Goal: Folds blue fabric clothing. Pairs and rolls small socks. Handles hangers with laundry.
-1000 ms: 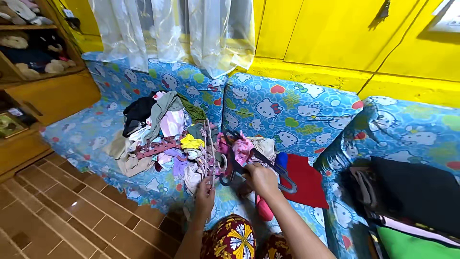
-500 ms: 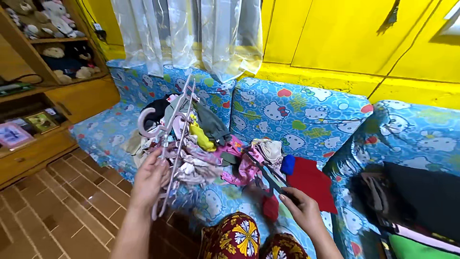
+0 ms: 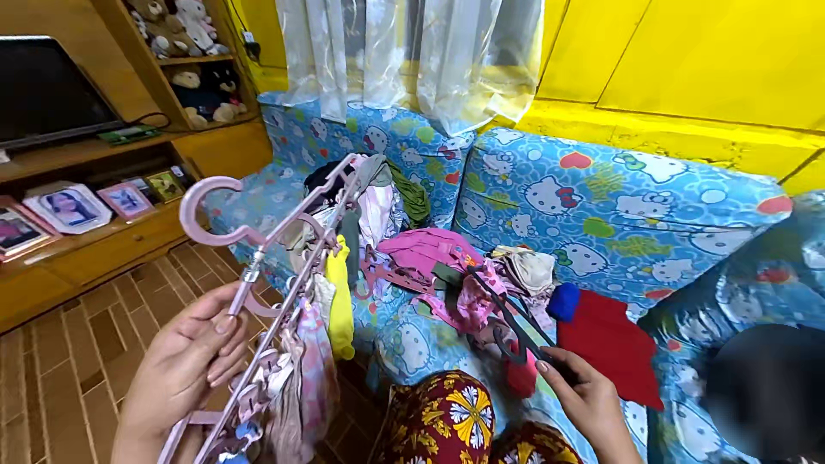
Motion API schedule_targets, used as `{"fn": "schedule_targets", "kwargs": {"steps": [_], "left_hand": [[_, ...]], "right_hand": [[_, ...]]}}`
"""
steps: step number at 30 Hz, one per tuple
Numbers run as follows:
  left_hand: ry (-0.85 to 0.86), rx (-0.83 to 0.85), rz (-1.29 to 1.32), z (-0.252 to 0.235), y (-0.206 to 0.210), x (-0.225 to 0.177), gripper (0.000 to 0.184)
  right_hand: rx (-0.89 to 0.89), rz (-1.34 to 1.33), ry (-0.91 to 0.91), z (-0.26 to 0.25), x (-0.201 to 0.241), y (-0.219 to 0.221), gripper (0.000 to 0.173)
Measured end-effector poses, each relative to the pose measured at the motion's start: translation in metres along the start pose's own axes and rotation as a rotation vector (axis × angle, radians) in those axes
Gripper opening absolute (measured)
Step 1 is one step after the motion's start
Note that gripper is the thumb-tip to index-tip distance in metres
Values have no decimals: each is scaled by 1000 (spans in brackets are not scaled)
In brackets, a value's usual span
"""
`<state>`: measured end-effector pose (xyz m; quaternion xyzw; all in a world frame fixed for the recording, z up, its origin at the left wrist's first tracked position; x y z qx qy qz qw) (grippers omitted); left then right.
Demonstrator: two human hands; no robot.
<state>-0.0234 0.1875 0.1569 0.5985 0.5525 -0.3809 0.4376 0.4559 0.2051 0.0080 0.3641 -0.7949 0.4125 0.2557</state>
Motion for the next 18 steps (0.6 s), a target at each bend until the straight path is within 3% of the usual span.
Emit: {"fn": "schedule_targets", "kwargs": {"steps": [6,14,18], "left_hand": [[-16,-261,-171,-9,-17,6,31],[-30,-67,-153,-51,40,12,34],[31,-155,-473,-82,50,-3,34]], "right_hand": [[4,-31,12,6,4,-2,34],[7,-30,5,10,18,-15,32],[15,-45,18,13,22,-16,33]]}}
Point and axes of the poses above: each hand's wrist, its own z-axis away from the middle knuckle, its own y-axis out of the palm, x = y × z, the point moved 8 cm from there along -z, towards the middle knuckle, and after that the axes turned 5 degrees about -y, right-handed, at the moved point
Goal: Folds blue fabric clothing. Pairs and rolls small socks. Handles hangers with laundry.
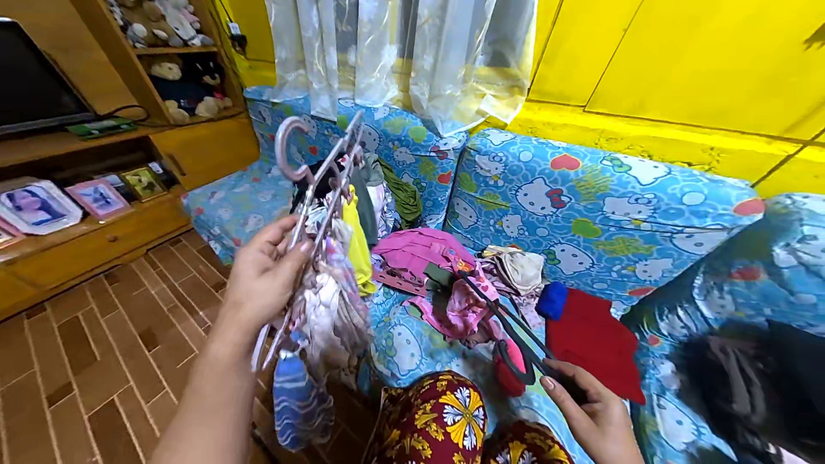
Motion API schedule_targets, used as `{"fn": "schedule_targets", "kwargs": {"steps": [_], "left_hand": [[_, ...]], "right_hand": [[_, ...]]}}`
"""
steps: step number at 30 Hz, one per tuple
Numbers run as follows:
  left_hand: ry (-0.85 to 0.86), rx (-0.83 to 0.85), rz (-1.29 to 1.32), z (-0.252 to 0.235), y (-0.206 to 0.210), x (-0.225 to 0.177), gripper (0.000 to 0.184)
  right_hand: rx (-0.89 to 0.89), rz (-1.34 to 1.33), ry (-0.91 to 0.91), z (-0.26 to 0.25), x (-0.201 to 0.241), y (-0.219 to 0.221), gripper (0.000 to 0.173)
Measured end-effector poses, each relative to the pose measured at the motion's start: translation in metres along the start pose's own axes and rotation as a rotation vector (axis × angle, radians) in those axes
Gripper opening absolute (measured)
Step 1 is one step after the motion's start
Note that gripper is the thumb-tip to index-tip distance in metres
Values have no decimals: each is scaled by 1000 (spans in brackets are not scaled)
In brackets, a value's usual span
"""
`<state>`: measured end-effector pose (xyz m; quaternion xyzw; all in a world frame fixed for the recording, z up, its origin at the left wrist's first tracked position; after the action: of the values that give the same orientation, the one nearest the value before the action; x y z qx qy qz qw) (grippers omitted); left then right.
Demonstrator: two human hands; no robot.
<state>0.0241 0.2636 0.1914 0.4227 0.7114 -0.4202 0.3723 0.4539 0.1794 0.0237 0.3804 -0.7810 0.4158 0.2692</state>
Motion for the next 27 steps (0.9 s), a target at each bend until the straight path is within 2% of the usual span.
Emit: {"fn": "schedule_targets", "kwargs": {"steps": [3,6,9,11,14,16,23,27], "left_hand": [[27,-31,-171,-33,10,-3,34],[144,-4,-212,-59,25,-3,35],[246,79,-182,-75,45,-5,39],[299,165,-104,-81,59,-5,35],[364,333,-23,-80,79,-9,34],[385,374,-27,-77,86,-13,34],[361,307,-16,-96,77,-10,35],[215,314,-72,-120,72,4,33]], "right_hand": [[6,-17,-11,1,11,-2,33],[14,-55,-37,2,24,-4,32],[20,-88,-65,4,34,-7,31],[27,-112,-79,7,36,-7,31],[46,-133,-95,12,39,-8,32],[56,-136,-117,15,41,-9,33],[128,-168,-139,22,45,-6,34],[139,-178,-141,22,46,-4,36]]}}
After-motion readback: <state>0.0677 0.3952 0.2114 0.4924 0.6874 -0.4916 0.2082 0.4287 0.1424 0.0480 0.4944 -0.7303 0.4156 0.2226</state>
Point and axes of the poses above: each hand's wrist, its own z-axis away from the middle knuckle, its own y-axis out of the palm, x = y × z, the point moved 8 cm from there along -z, towards the middle knuckle, and after that the axes turned 5 degrees about -y, right-handed, at the moved point
